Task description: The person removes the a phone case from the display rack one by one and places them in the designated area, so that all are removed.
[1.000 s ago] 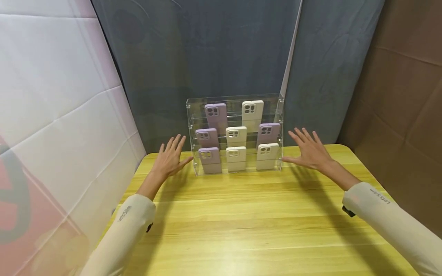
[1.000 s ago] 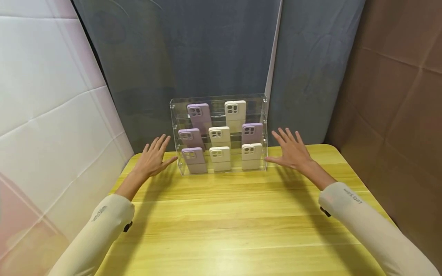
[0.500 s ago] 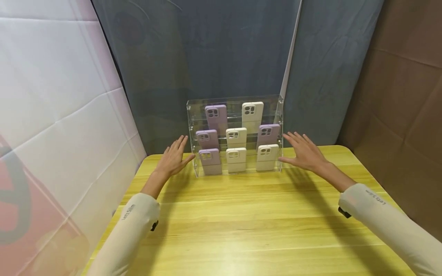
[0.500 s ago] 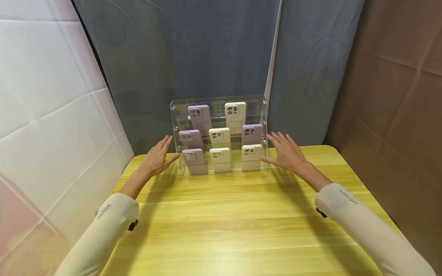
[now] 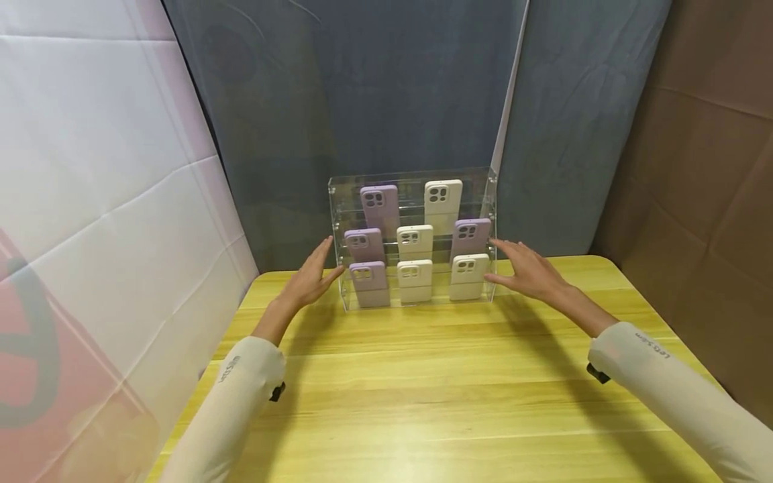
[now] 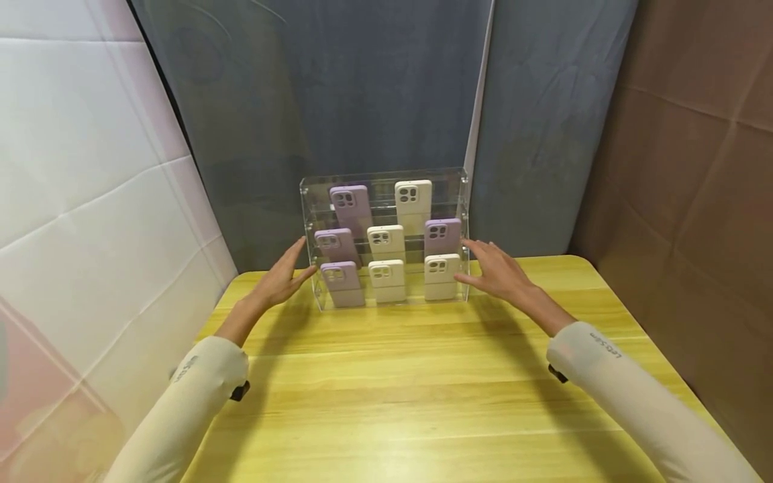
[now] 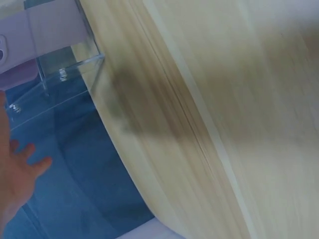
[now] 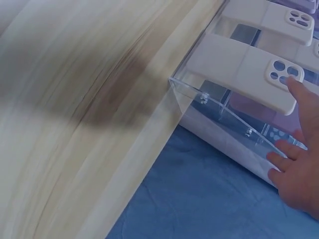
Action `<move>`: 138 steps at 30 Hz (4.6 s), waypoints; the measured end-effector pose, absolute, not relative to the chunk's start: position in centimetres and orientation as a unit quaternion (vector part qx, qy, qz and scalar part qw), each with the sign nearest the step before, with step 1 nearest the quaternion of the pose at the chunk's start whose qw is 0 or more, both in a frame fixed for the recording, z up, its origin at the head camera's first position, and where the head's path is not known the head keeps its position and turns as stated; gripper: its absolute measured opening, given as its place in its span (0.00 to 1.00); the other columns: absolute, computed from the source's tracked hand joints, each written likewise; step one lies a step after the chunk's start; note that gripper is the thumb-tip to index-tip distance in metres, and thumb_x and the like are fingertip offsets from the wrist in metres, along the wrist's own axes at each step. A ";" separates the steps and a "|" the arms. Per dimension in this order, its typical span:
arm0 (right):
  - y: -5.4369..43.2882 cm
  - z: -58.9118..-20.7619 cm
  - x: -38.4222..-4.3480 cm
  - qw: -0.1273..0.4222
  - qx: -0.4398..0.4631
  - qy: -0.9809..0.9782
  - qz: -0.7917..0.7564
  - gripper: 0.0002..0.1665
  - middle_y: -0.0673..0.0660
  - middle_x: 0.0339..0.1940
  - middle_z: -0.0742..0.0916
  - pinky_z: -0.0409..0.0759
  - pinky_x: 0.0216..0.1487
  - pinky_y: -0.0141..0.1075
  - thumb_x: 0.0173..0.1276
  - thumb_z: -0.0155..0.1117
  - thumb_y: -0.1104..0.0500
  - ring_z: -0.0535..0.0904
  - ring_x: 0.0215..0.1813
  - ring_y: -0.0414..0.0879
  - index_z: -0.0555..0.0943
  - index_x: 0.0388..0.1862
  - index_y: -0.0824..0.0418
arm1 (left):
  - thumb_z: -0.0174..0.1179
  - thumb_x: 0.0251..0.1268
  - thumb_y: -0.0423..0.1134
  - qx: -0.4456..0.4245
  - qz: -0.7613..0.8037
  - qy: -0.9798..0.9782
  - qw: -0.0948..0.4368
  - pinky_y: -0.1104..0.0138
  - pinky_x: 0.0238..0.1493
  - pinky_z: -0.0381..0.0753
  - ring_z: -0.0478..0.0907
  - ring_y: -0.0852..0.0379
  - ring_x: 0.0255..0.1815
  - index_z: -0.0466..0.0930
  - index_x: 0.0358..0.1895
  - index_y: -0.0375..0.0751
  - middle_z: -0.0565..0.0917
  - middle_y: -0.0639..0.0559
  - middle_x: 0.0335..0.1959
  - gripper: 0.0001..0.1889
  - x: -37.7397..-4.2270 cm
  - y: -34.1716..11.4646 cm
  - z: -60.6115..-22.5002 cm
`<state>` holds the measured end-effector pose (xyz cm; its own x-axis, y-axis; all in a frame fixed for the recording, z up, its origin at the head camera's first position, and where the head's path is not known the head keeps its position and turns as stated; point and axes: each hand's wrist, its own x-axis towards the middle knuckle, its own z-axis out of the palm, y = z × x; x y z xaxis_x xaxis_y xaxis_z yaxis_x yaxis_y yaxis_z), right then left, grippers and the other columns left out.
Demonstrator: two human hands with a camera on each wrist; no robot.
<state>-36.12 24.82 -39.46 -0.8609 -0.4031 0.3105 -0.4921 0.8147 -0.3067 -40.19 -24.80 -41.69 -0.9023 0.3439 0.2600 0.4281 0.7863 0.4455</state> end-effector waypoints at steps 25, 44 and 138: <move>23.7 -41.7 -37.3 0.139 0.263 -0.874 0.385 0.26 0.71 0.61 0.85 0.84 0.61 0.57 0.71 0.70 0.68 0.84 0.59 0.67 0.78 0.66 0.71 | 0.60 0.79 0.37 -0.185 -0.392 -0.896 0.094 0.35 0.72 0.69 0.70 0.28 0.71 0.40 0.87 0.49 0.58 0.32 0.81 0.45 -40.5 -23.8 -42.2; 22.9 -42.2 -37.8 0.159 0.235 -0.872 0.400 0.16 0.70 0.53 0.88 0.88 0.50 0.56 0.74 0.66 0.69 0.88 0.53 0.64 0.84 0.59 0.64 | 0.59 0.77 0.29 -0.178 -0.505 -0.843 0.054 0.50 0.57 0.86 0.75 0.31 0.67 0.42 0.86 0.59 0.60 0.29 0.79 0.46 -40.8 -23.8 -42.5; 12.5 -35.3 -35.4 0.017 0.236 -0.806 0.543 0.23 0.73 0.49 0.88 0.91 0.44 0.37 0.73 0.66 0.70 0.89 0.47 0.66 0.80 0.66 0.70 | 0.56 0.76 0.24 -0.190 -0.517 -0.834 -0.003 0.40 0.55 0.83 0.59 0.26 0.77 0.36 0.86 0.51 0.48 0.26 0.82 0.47 -39.3 -23.2 -40.6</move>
<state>-35.38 12.52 -35.31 -0.8882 -0.3612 0.2839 -0.3985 0.2983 -0.8673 -39.27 -23.21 -40.61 -0.9281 0.3194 0.1914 0.3134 0.3926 0.8646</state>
